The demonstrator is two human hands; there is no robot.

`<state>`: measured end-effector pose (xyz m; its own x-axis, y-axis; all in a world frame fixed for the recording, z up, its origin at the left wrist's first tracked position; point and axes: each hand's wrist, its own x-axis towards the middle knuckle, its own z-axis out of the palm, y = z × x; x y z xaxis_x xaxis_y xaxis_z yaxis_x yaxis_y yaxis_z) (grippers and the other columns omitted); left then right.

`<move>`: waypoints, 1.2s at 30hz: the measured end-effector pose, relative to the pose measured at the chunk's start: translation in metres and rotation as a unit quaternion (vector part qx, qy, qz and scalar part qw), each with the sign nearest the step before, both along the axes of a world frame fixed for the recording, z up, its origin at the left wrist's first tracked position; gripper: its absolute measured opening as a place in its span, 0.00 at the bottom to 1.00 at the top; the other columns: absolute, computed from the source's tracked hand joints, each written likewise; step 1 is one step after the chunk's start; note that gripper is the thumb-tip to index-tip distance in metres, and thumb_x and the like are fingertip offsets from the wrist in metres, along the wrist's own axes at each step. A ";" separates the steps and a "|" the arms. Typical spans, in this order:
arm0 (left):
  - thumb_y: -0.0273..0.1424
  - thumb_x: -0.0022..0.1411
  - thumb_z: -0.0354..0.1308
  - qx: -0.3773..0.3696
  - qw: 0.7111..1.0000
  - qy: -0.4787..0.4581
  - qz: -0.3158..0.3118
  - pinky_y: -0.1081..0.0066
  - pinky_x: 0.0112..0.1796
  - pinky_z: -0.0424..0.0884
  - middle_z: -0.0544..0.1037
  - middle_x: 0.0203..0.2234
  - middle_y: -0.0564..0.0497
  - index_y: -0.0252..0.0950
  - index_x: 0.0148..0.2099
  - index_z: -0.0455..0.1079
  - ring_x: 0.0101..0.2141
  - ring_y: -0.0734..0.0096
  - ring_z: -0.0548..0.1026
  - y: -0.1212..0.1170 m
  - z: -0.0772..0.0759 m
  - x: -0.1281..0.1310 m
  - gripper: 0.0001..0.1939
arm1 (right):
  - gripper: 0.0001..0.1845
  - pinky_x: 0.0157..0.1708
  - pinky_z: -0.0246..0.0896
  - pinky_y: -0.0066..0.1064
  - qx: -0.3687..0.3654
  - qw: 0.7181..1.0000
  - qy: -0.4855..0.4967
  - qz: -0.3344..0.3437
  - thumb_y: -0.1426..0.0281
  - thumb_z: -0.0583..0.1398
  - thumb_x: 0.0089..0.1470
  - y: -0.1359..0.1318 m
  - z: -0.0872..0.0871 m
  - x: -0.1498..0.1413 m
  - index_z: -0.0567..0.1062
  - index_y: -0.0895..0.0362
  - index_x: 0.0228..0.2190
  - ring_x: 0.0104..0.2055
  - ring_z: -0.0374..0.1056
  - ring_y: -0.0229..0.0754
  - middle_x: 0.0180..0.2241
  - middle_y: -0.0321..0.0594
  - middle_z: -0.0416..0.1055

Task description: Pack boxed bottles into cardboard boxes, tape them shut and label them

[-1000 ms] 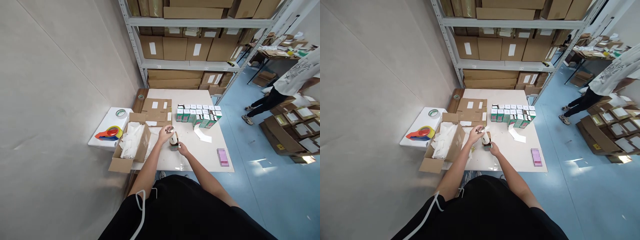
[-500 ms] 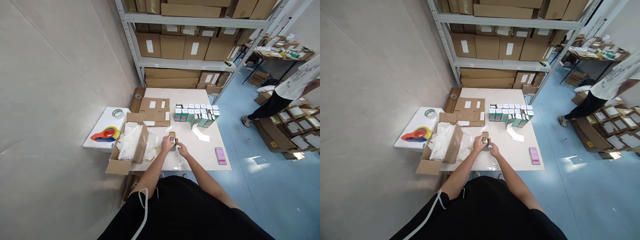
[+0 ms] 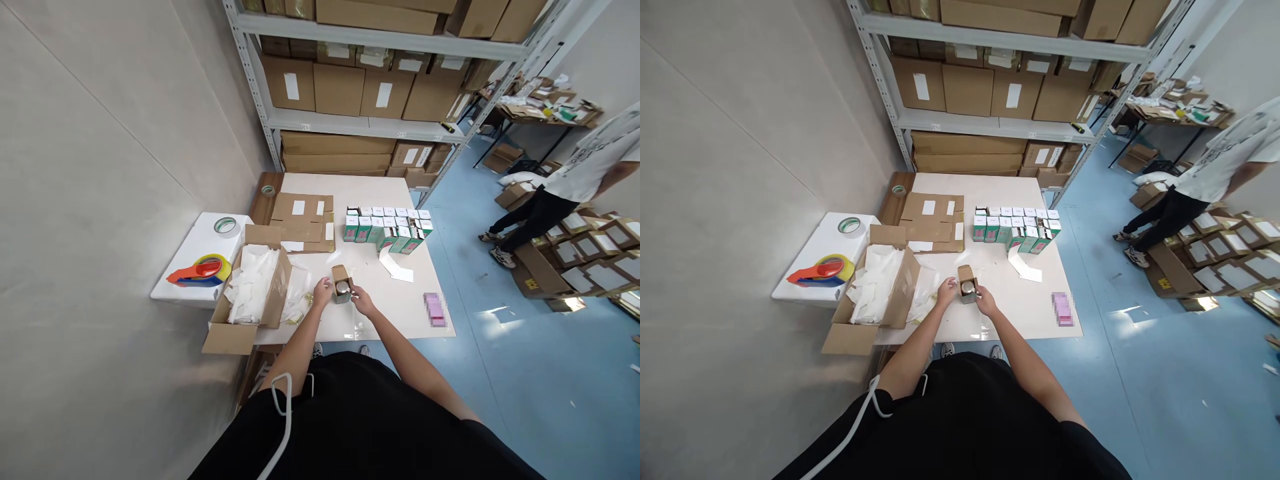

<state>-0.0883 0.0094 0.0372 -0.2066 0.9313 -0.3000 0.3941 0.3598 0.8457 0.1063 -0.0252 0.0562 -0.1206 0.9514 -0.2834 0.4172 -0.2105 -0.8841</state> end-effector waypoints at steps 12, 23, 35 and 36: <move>0.23 0.51 0.65 0.046 0.994 -0.075 -0.070 0.64 0.51 0.73 0.76 0.53 0.47 0.39 0.53 0.71 0.48 0.63 0.77 -0.003 -0.006 0.017 0.25 | 0.37 0.59 0.68 0.48 0.026 1.000 -0.011 0.007 0.75 0.59 0.47 -0.014 -0.020 0.002 0.71 0.49 0.60 0.57 0.71 0.51 0.60 0.43 0.72; 0.22 0.55 0.63 0.090 0.980 -0.030 -0.173 0.61 0.63 0.63 0.67 0.64 0.40 0.38 0.49 0.73 0.67 0.58 0.64 -0.030 0.009 0.007 0.18 | 0.22 0.48 0.72 0.41 0.056 0.997 -0.013 -0.041 0.68 0.58 0.55 -0.013 -0.029 0.001 0.71 0.51 0.53 0.51 0.71 0.47 0.57 0.45 0.71; 0.27 0.61 0.65 0.067 0.970 0.073 -0.223 0.59 0.60 0.69 0.66 0.67 0.44 0.42 0.60 0.73 0.64 0.53 0.69 -0.042 0.013 0.006 0.25 | 0.34 0.54 0.71 0.45 0.035 0.999 -0.031 -0.008 0.74 0.57 0.51 -0.028 -0.043 0.001 0.69 0.49 0.60 0.54 0.71 0.48 0.62 0.44 0.68; 0.26 0.61 0.64 0.079 0.969 0.066 -0.226 0.59 0.60 0.68 0.68 0.65 0.44 0.42 0.62 0.71 0.63 0.55 0.69 -0.044 0.012 0.006 0.26 | 0.36 0.53 0.71 0.45 0.030 0.999 -0.025 -0.008 0.74 0.57 0.51 -0.029 -0.043 0.000 0.68 0.48 0.62 0.55 0.70 0.48 0.63 0.44 0.66</move>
<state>-0.0825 -0.0341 0.0489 0.2062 0.9675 -0.1461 0.5905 -0.0040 0.8070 0.1062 -0.0544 0.0133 -0.0926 0.9686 -0.2307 0.4590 -0.1641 -0.8732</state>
